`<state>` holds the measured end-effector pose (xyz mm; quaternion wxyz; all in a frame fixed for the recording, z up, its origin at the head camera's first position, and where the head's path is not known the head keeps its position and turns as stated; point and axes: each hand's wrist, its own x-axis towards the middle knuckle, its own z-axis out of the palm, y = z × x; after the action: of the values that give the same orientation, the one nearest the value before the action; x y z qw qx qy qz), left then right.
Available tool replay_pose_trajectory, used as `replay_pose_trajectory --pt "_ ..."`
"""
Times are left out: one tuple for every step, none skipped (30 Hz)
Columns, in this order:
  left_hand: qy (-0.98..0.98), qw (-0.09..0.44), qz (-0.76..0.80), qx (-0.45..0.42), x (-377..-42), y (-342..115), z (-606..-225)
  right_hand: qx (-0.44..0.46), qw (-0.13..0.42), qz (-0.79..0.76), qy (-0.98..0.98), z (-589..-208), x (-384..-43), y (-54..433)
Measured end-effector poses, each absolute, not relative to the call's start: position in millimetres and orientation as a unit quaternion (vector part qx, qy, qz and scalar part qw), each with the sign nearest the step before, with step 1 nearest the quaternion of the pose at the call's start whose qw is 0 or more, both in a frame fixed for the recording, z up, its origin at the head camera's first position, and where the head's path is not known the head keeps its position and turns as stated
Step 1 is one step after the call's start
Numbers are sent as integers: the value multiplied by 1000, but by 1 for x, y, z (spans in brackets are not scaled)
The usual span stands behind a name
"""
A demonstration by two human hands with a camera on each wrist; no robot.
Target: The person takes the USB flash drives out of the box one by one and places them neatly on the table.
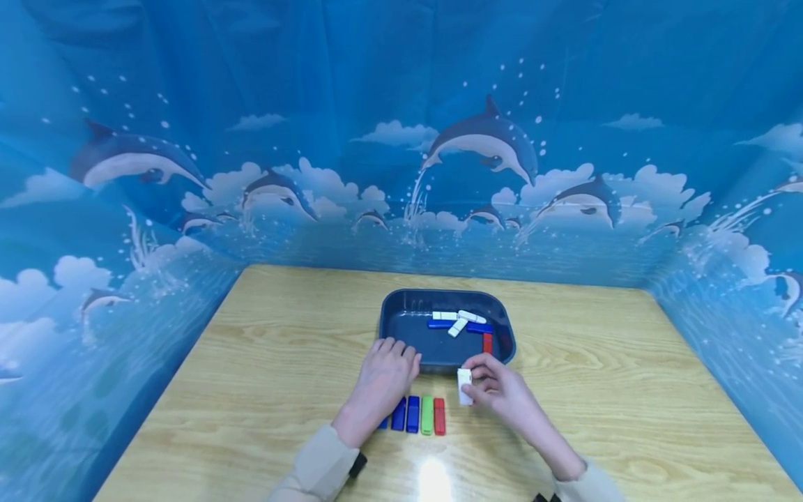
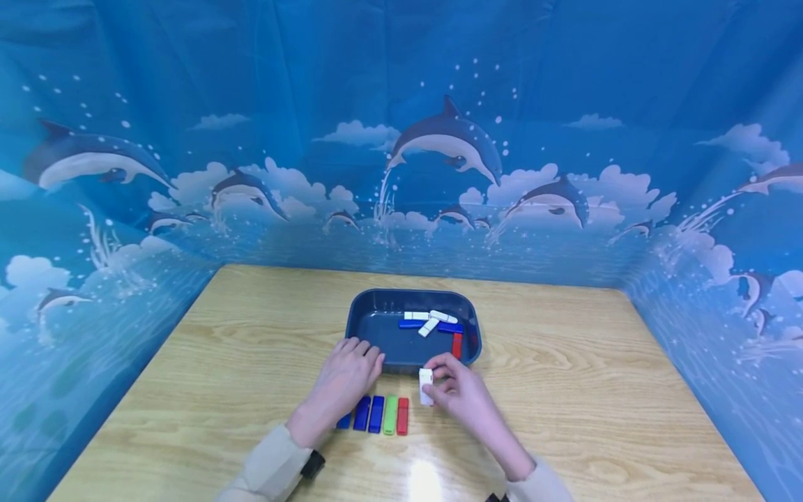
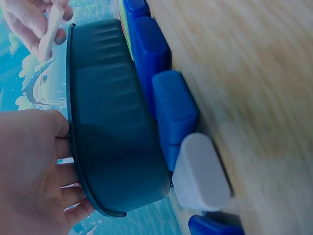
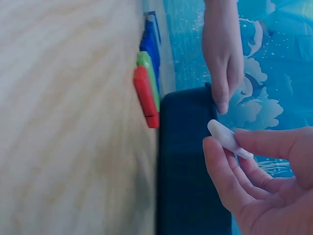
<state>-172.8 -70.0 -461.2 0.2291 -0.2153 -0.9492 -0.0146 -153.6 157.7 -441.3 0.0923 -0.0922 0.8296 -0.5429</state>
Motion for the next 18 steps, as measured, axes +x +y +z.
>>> replay_pose_trajectory --pt "-949 229 -14 -215 -173 -70 -461 -97 98 -544 828 -443 -153 158" --pt "-949 229 -14 -215 -173 -70 -462 -105 102 -546 825 -445 -152 159" --pt "-949 230 -14 -215 -173 -70 -462 -112 106 -548 822 -447 -150 159" --pt "-949 231 -15 -215 -173 -70 -462 -116 110 -550 820 -449 -149 159" --pt "-949 231 -15 -215 -173 -70 -462 -117 114 -548 820 -451 -148 159" --pt "-948 232 -15 -216 -173 -70 -462 -116 120 -548 819 -452 -148 159" --pt "-948 233 -15 -216 -173 -70 -462 -115 126 -549 818 -454 -147 159" --pt "-948 234 -16 -216 -173 -70 -462 -115 131 -549 818 -455 -146 159" --pt "-948 233 -16 -216 -173 -71 -462 -112 135 -546 819 -456 -146 158" --pt "-949 232 -15 -215 -173 -70 -462 -115 137 -542 821 -457 -146 158" --pt "-949 230 -14 -215 -173 -70 -462 -118 139 -538 823 -458 -146 158" --pt "-950 229 -13 -214 -173 -70 -462 -122 139 -532 827 -460 -146 157" --pt "-950 227 -12 -214 -173 -70 -462 -129 136 -522 832 -461 -146 157" --pt "-950 226 -11 -213 -173 -70 -461 -136 131 -512 838 -462 -146 157" --pt "-951 226 -11 -213 -173 -70 -461 -140 127 -502 844 -463 -147 156" --pt "-951 225 -10 -213 -173 -70 -461 -142 124 -492 850 -464 -147 156" --pt "-951 225 -10 -213 -173 -70 -461 -141 122 -483 856 -464 -147 155" --pt "-951 224 -10 -213 -173 -70 -461 -139 121 -475 861 -464 -147 155"
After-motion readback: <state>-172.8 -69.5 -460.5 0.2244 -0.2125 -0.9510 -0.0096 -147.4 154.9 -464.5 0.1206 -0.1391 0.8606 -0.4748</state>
